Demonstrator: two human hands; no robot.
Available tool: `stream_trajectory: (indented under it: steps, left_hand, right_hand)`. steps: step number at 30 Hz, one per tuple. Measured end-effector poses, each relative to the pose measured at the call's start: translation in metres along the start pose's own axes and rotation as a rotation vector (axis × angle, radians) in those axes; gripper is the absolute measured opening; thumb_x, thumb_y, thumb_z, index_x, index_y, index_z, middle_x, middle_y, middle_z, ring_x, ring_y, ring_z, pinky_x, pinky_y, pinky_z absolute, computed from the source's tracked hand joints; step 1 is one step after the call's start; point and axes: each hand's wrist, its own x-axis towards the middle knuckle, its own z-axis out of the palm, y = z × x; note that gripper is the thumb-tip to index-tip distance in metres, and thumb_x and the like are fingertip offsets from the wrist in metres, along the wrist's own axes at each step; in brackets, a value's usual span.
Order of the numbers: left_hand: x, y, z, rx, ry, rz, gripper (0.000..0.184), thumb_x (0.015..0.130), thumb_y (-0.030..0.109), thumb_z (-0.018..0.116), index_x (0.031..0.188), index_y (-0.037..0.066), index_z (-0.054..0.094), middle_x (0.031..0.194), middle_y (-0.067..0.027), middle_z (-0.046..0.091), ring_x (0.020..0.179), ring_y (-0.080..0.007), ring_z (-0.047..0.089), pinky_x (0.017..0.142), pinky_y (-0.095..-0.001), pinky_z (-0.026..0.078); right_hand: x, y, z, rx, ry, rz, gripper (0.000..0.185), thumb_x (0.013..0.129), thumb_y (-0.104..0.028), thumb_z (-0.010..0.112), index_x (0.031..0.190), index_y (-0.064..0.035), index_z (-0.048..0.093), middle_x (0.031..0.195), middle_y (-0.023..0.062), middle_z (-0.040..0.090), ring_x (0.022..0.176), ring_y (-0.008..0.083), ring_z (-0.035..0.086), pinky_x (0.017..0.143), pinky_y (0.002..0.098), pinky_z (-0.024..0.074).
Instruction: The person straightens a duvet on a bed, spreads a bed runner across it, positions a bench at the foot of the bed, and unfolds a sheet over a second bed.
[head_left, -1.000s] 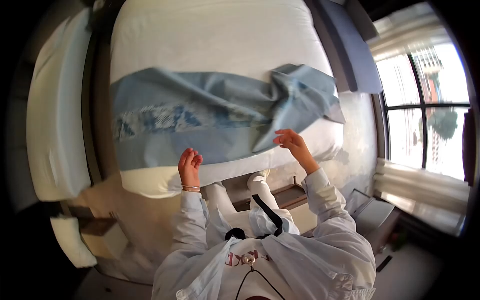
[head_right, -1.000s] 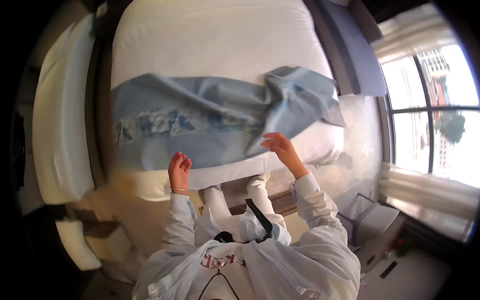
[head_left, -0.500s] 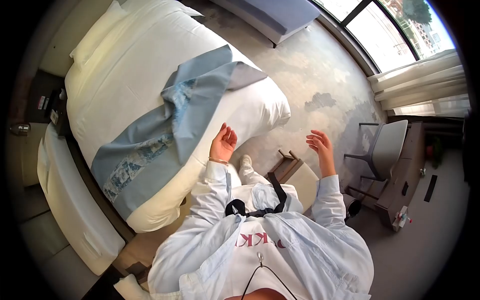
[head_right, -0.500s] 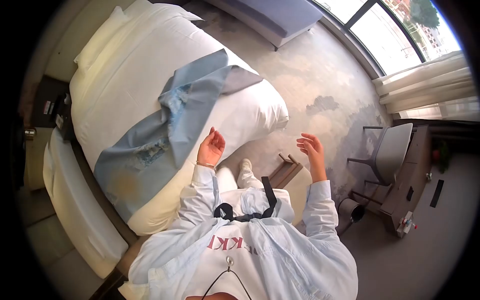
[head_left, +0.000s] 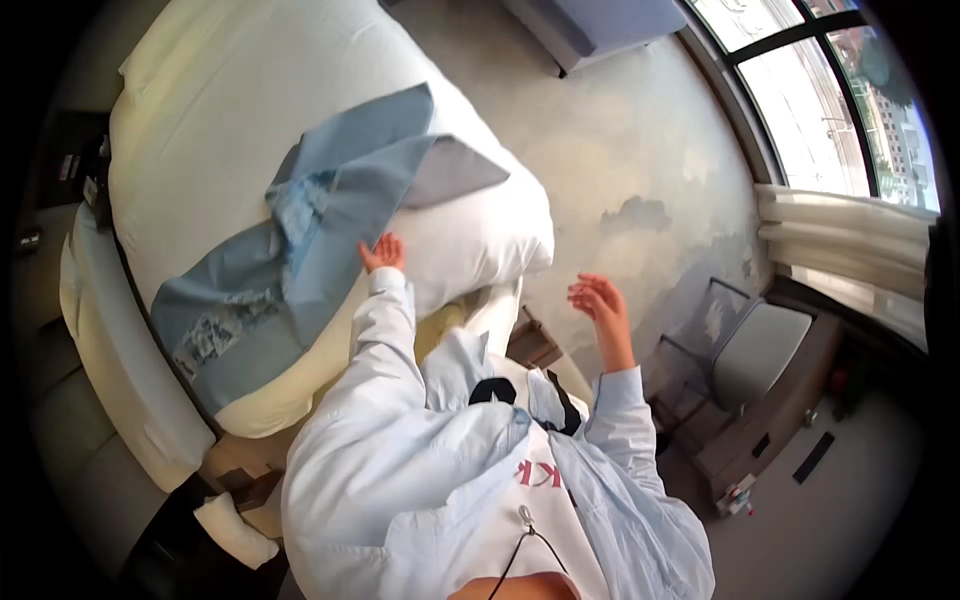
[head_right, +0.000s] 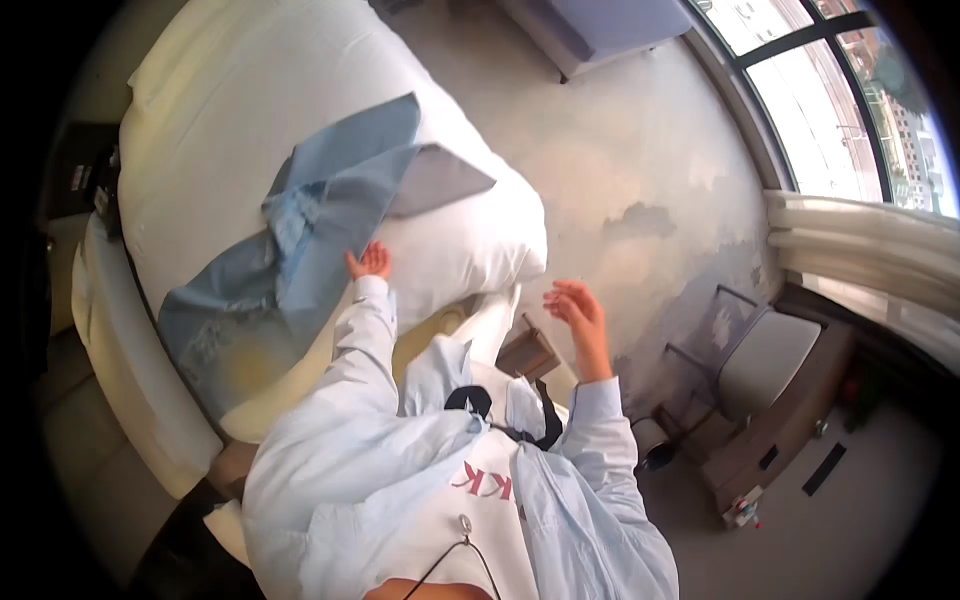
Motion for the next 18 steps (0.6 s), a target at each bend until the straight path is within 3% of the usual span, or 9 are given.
stream_trajectory:
  steps: [4,7,9,10,11,17,18]
  left_hand:
    - [0.021,-0.014,0.053,-0.119,0.141,0.223,0.047,0.067,0.045,0.063,0.094,0.008,0.053,0.093,-0.0062,0.057,0.085,-0.0245,0.055,0.072,-0.0384,0.045]
    - [0.005,-0.018,0.105,-0.137,0.005,0.452,0.034,0.07,0.036,0.062,0.091,0.011,0.055,0.093,-0.0042,0.058,0.084,-0.0216,0.056,0.067,-0.0338,0.047]
    - [-0.025,-0.022,0.121,-0.144,-0.041,0.372,0.024,0.073,0.029,0.059,0.089,0.012,0.057,0.093,-0.0026,0.059,0.083,-0.0178,0.057,0.063,-0.0303,0.047]
    - [-0.054,-0.028,0.128,-0.158,-0.069,0.278,0.026,0.074,0.031,0.059,0.095,0.015,0.056,0.093,0.0026,0.058,0.081,-0.0121,0.055,0.063,-0.0232,0.044]
    - [-0.044,-0.025,0.107,-0.212,-0.31,0.262,0.023,0.078,0.027,0.056,0.097,0.014,0.056,0.096,0.0006,0.058,0.084,-0.0138,0.055,0.065,-0.0255,0.046]
    - [-0.146,-0.026,0.082,-0.185,-0.488,0.15,0.026,0.083,0.023,0.051,0.104,0.008,0.053,0.1,-0.0055,0.057,0.095,-0.0197,0.052,0.084,-0.0336,0.044]
    - [-0.148,-0.03,0.061,-0.227,-0.477,0.204,0.026,0.083,0.023,0.051,0.104,0.008,0.053,0.1,-0.0055,0.057,0.095,-0.0197,0.052,0.084,-0.0336,0.044]
  right_hand:
    - [0.06,-0.053,-0.022,-0.069,0.0,0.072,0.019,0.082,-0.012,0.048,0.1,-0.0047,0.052,0.089,0.0057,0.059,0.081,0.0139,0.057,0.073,0.0239,0.0435]
    - [0.106,-0.088,-0.024,-0.132,-0.056,0.084,0.017,0.083,-0.013,0.047,0.097,-0.0056,0.052,0.088,0.0044,0.059,0.081,0.0133,0.057,0.073,0.024,0.0428]
    - [0.134,-0.113,-0.017,-0.171,-0.123,0.035,0.017,0.083,-0.013,0.047,0.097,-0.0058,0.052,0.088,0.0039,0.059,0.081,0.0127,0.056,0.072,0.0238,0.0428]
    - [0.15,-0.121,-0.012,-0.193,-0.162,0.01,0.016,0.083,-0.012,0.047,0.097,-0.006,0.052,0.088,0.0034,0.059,0.08,0.0123,0.056,0.072,0.0237,0.0427]
    - [0.162,-0.13,-0.001,-0.209,-0.204,-0.01,0.016,0.083,-0.013,0.047,0.097,-0.0059,0.052,0.086,0.0032,0.059,0.079,0.0121,0.057,0.072,0.0233,0.0426]
    - [0.263,-0.131,0.082,-0.401,-0.683,0.028,0.019,0.082,-0.007,0.045,0.1,-0.0048,0.05,0.088,0.0048,0.06,0.078,0.0126,0.057,0.068,0.0237,0.0441]
    - [0.278,-0.13,0.106,-0.463,-0.73,-0.052,0.022,0.079,-0.004,0.048,0.101,-0.0041,0.049,0.087,0.0061,0.06,0.079,0.0133,0.057,0.067,0.0242,0.045]
